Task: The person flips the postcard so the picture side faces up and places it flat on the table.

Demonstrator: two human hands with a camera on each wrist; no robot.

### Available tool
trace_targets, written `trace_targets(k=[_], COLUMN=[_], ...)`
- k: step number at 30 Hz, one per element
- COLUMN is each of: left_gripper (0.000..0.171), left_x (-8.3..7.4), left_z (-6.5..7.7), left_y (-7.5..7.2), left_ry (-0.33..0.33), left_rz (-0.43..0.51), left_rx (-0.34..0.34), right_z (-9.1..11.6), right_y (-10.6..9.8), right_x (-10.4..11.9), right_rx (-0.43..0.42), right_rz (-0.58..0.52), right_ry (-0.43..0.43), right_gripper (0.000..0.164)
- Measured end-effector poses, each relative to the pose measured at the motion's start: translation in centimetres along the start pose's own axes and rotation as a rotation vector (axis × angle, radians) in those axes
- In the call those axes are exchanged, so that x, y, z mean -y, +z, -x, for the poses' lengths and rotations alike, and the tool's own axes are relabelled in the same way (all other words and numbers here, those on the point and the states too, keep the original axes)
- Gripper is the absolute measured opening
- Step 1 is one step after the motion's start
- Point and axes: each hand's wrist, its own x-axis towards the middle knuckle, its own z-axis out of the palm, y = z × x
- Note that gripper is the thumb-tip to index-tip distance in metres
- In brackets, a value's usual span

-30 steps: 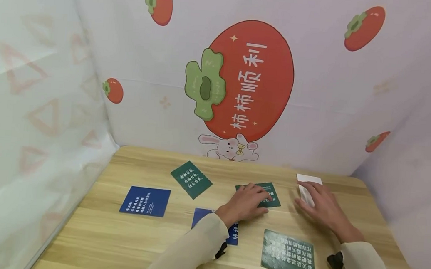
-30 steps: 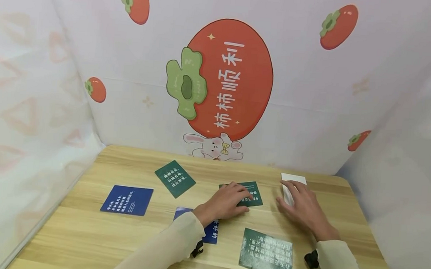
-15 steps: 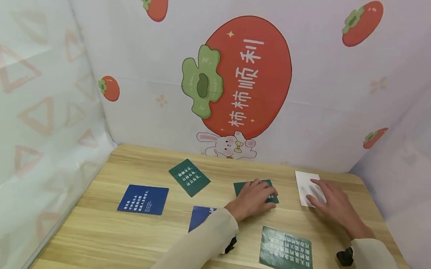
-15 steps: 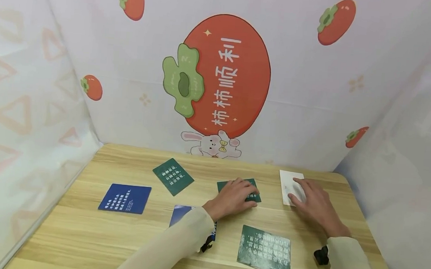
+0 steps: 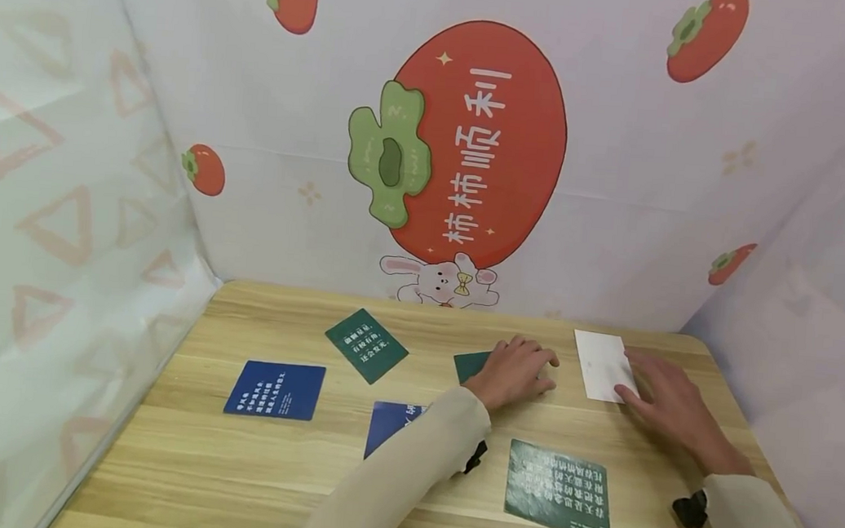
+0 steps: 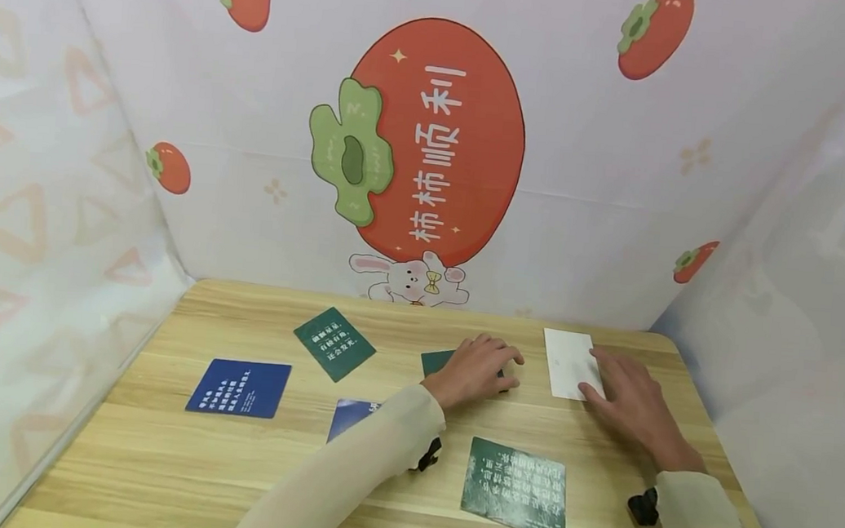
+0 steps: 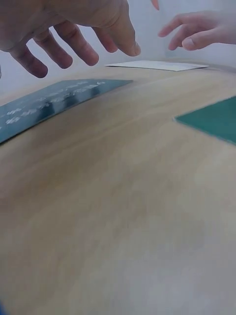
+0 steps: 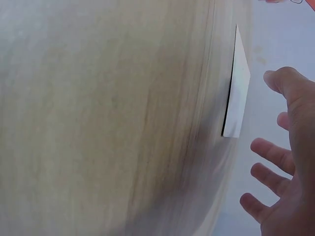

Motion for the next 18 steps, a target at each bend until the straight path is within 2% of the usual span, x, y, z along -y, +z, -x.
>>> trace_targets(k=[7,14,18], left_gripper=[0.037,0.038,0.038], left_x=[-1.2,-2.1,-2.4], left_z=[-2.5,-4.3,-5.2], left_y=[-0.4,-1.3,-1.5], left_ry=[-0.013,-0.02,-0.027], left_rz=[-0.025,-0.062,-0.052], left_rx=[0.036,0.039,0.048], right_z=[0.4,0.7,0.8], right_y=[-0.4,-1.1,-1.4], right_x=[0.2,0.0,-0.2], right_rx=[0.021,0.011,-0.013], right_rz=[-0.023,-0.021,-0.019], right_ry=[0.056,0.057,0.058], right_gripper=[0.067,0.065,0.065])
